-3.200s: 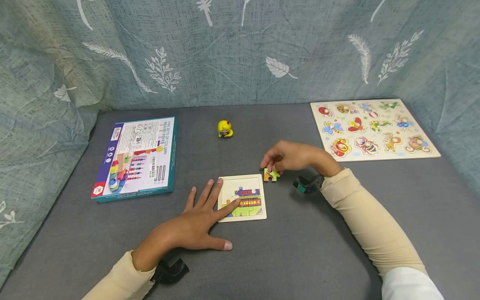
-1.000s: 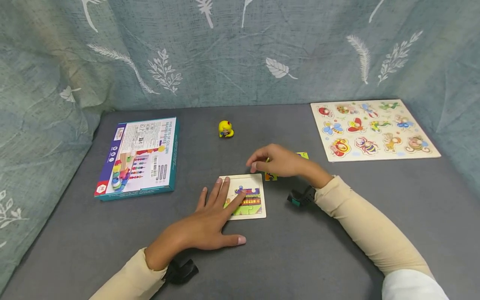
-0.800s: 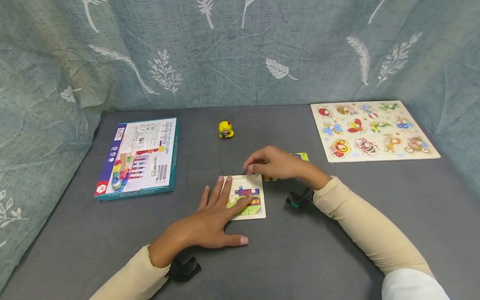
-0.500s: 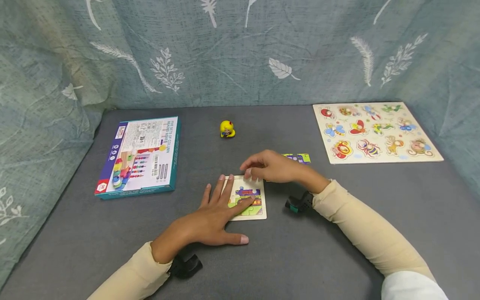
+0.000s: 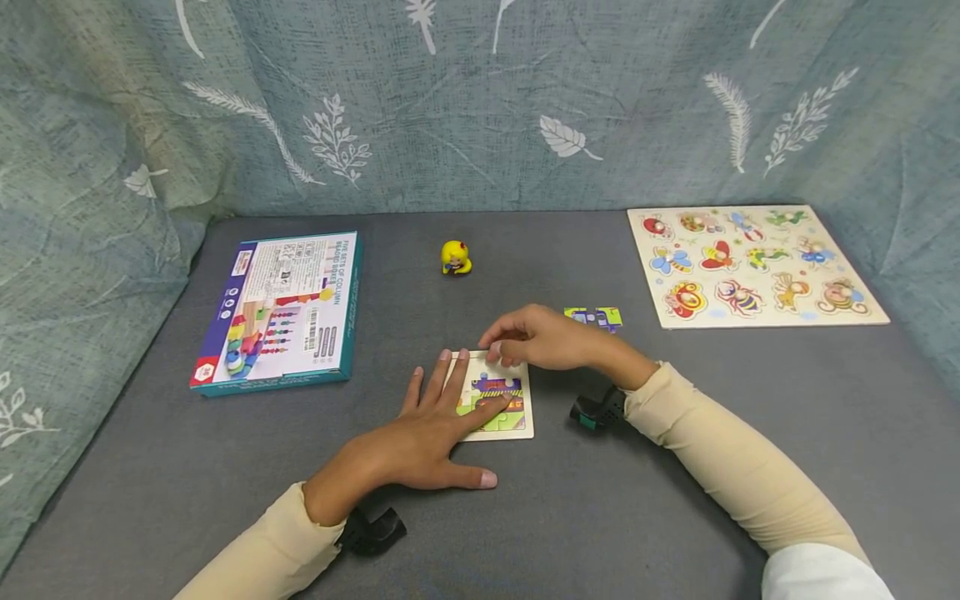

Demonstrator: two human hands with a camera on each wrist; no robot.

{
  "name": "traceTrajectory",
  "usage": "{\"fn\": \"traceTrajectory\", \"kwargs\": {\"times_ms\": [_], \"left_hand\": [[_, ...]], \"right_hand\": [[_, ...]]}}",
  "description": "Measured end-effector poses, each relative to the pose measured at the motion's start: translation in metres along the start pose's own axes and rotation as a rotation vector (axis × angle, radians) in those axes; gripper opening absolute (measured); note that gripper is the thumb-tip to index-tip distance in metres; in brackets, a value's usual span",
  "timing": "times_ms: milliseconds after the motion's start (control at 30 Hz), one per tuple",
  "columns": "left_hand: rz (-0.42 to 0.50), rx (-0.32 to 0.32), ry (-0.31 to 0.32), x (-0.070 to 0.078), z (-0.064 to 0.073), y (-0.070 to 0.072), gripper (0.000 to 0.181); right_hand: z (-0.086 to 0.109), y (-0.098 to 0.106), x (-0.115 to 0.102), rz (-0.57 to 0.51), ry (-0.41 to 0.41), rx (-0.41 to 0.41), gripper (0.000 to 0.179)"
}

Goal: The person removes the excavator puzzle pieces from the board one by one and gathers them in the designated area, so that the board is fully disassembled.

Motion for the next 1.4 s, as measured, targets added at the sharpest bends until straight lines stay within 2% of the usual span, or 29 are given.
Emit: {"fn": "traceTrajectory", "kwargs": {"times_ms": [67,333,1133,1400], "left_hand": [[-0.005,0.002,0.001,0.001,0.0,0.0,0.089],[-0.027,-0.042,0.071,-0.002,-0.002,-0.002,0.091],[-0.046,0.006,0.031,-0.001,0.0,-0.001,0.091],[-0.033,-0.013,0.055,-0.003,-0.001,-0.001,0.092]], "right_hand": [[0.0,0.0,0.0,-0.004,0.0,-0.004,0.027],[0.0,-0.006,0.0,-0.016,-0.002,-0.056,0.03],[-0.002,-0.011,-0.002,-0.014,0.029,-0.08,0.028],[-0.002,-0.009,0.001,-0.099,0.015,-0.089,0.031]]}}
Point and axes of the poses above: each hand's wrist, its own z-axis away from the middle knuckle, its own y-axis out of the back of the hand, x = y × z, the point moved 8 cm from there along -z, towards the middle knuckle, and after that the axes turned 5 degrees about -x, right-handed, at the moved point
